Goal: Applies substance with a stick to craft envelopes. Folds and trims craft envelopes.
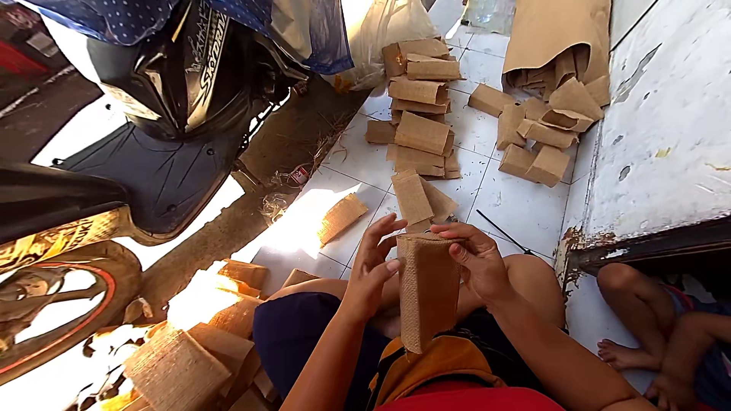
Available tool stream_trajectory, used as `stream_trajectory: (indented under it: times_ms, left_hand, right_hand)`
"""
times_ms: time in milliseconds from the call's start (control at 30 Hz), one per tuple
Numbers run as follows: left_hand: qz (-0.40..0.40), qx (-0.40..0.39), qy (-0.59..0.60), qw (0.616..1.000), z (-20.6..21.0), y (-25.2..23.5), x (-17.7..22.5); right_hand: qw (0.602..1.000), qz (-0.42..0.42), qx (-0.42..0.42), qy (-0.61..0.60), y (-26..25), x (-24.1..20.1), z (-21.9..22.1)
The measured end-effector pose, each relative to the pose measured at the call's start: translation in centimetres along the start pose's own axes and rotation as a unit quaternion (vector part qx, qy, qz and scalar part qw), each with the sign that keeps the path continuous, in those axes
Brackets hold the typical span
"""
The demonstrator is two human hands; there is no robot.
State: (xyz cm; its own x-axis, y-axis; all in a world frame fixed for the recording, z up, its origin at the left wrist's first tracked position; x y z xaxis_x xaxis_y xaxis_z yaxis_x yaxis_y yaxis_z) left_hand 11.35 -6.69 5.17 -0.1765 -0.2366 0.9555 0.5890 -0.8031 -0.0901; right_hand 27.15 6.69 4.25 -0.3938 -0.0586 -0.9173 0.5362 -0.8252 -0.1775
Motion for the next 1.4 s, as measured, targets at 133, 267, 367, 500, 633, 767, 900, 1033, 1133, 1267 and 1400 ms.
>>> stream_trajectory:
  times_ms: [133, 267, 367, 500, 633, 767, 900, 1033, 1133, 1267, 1400]
  left_hand:
    - [-0.036, 0.006, 0.032, 0.999, 0.3, 0.2, 0.4]
    - [-0.004, 0.038, -0.054, 0.998, 0.9, 0.5, 0.9]
    - [0.042, 0.050, -0.119, 0.991, 1.4, 0.6, 1.1]
    - [0.135, 0.054, -0.209, 0.967, 1.7, 0.7, 1.5]
    - [0.242, 0.060, -0.255, 0.934, 2.2, 0.7, 1.5]
    - [0.274, 0.069, -0.273, 0.920, 2.3, 0.8, 0.8]
    - [0.309, 0.090, -0.261, 0.910, 1.9, 1.1, 0.3]
    - [0.322, 0.062, -0.231, 0.916, 2.9, 1.7, -0.6]
    - [0.282, 0.018, -0.198, 0.939, 3.1, 2.1, -1.1]
    - [0.209, 0.052, -0.194, 0.957, 2.7, 0.9, 0.1]
    - [0.252, 0.072, -0.238, 0.935, 2.8, -0.1, 1.2]
  right_hand:
    - [0.997, 0.060, -0.040, -0.009, -0.9, 0.1, -0.8]
    - [0.975, -0.107, -0.037, 0.193, -1.4, -2.3, -0.8]
    - [0.943, -0.201, -0.052, 0.260, -0.9, -3.9, 0.4]
    - [0.929, -0.237, -0.032, 0.281, -0.4, -4.4, 1.0]
    - [0.934, -0.240, -0.029, 0.261, 0.0, -3.9, 1.2]
    - [0.932, -0.252, -0.015, 0.260, 0.3, -2.8, 0.7]
    - [0.982, -0.043, -0.052, 0.178, 0.0, -2.5, -0.4]
    - [0.991, 0.095, -0.031, 0.088, -1.2, -1.8, -0.8]
    - [0.994, 0.052, -0.015, 0.097, -1.2, -2.1, -0.3]
    - [0.988, -0.064, -0.042, 0.136, -0.1, -1.8, 0.1]
    - [0.982, -0.112, -0.072, 0.134, 0.2, -2.0, 0.1]
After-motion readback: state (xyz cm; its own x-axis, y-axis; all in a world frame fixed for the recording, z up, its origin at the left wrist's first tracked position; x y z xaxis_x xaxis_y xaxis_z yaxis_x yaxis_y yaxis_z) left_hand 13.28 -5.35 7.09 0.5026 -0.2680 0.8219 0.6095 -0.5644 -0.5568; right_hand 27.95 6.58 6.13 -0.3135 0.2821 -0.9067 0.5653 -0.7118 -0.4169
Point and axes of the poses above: each hand's wrist, its own y-axis away from the middle knuckle, its own z-axis out of the palm, x = y × z, the point moved 2 cm from there along -y, towards the middle knuckle, and after that the axes turned 15 degrees about x, right-handed, at the moved point
